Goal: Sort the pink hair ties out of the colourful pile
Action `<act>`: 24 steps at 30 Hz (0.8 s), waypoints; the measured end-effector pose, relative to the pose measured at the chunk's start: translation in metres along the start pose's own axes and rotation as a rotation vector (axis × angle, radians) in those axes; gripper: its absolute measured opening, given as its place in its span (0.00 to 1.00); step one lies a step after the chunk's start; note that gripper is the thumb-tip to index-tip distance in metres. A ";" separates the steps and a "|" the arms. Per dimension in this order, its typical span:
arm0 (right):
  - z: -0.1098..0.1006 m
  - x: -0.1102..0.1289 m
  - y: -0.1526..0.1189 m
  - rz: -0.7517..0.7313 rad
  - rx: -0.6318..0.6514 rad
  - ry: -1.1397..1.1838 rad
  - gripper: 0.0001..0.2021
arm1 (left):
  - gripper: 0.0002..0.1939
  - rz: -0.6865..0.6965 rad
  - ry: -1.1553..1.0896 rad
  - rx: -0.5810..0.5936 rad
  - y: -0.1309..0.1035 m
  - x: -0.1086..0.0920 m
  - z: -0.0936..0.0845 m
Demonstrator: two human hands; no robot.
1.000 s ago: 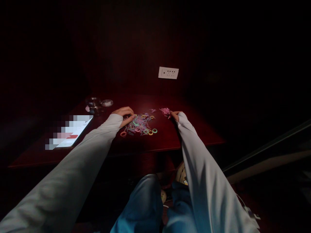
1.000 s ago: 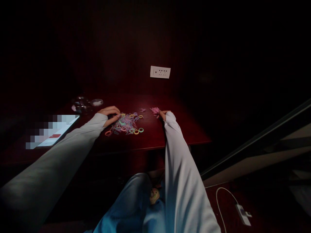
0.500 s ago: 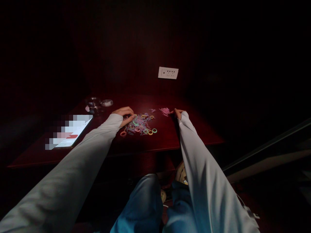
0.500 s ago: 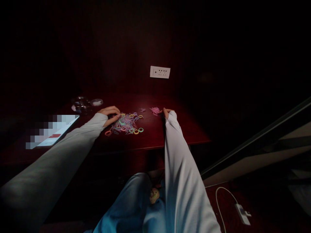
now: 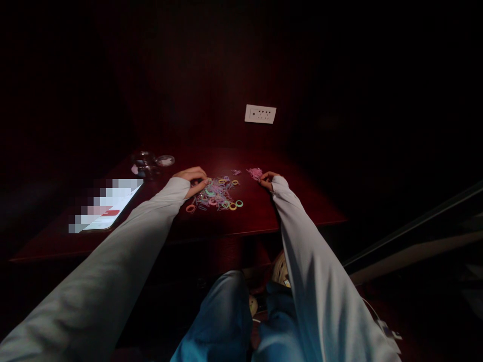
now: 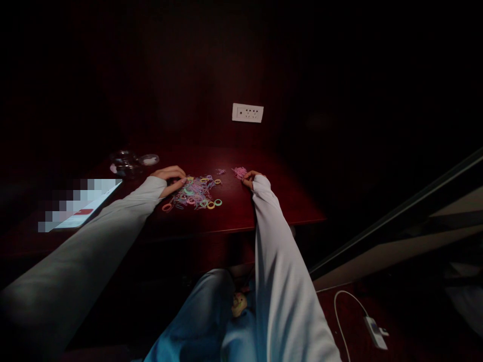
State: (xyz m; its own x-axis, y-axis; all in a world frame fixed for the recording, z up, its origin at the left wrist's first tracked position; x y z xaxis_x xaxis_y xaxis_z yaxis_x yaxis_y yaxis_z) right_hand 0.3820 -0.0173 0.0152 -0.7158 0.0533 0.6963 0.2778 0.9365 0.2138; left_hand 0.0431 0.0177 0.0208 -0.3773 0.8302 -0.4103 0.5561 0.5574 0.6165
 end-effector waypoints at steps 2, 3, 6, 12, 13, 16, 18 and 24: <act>0.000 -0.001 0.001 -0.013 -0.010 -0.014 0.06 | 0.16 -0.003 -0.001 -0.002 0.000 0.000 0.000; 0.000 -0.003 0.001 -0.023 -0.018 -0.019 0.06 | 0.15 -0.003 -0.003 -0.005 0.000 0.000 0.000; 0.001 -0.008 0.002 -0.047 -0.057 -0.011 0.08 | 0.15 -0.001 -0.008 -0.009 -0.001 0.000 0.000; 0.005 -0.017 0.005 0.004 -0.101 0.046 0.13 | 0.15 -0.006 -0.011 0.004 -0.001 0.001 -0.001; 0.005 -0.017 0.006 0.005 -0.108 0.053 0.13 | 0.15 -0.005 -0.010 0.005 -0.001 0.001 0.000; 0.005 -0.014 0.006 -0.013 -0.099 0.070 0.14 | 0.16 -0.006 -0.003 -0.001 -0.001 0.002 0.000; 0.006 -0.010 0.004 -0.043 -0.060 0.051 0.14 | 0.16 -0.011 0.003 -0.007 -0.001 0.002 0.000; 0.011 0.004 -0.002 -0.247 0.039 -0.077 0.12 | 0.15 -0.004 -0.002 -0.010 0.000 -0.001 -0.001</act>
State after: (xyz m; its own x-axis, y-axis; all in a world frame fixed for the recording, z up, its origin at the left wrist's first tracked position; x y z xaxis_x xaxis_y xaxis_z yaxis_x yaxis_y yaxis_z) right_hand 0.3711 -0.0153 0.0099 -0.8061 -0.1536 0.5715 0.0650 0.9369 0.3435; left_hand 0.0429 0.0164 0.0214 -0.3782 0.8279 -0.4142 0.5473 0.5608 0.6212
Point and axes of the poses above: each hand's wrist, its own y-axis towards the middle knuckle, its own z-axis out of the palm, x = y × z, the point moved 3 cm from there along y, towards the middle knuckle, and after that the axes turned 2 degrees about -y, right-handed, at the moved point
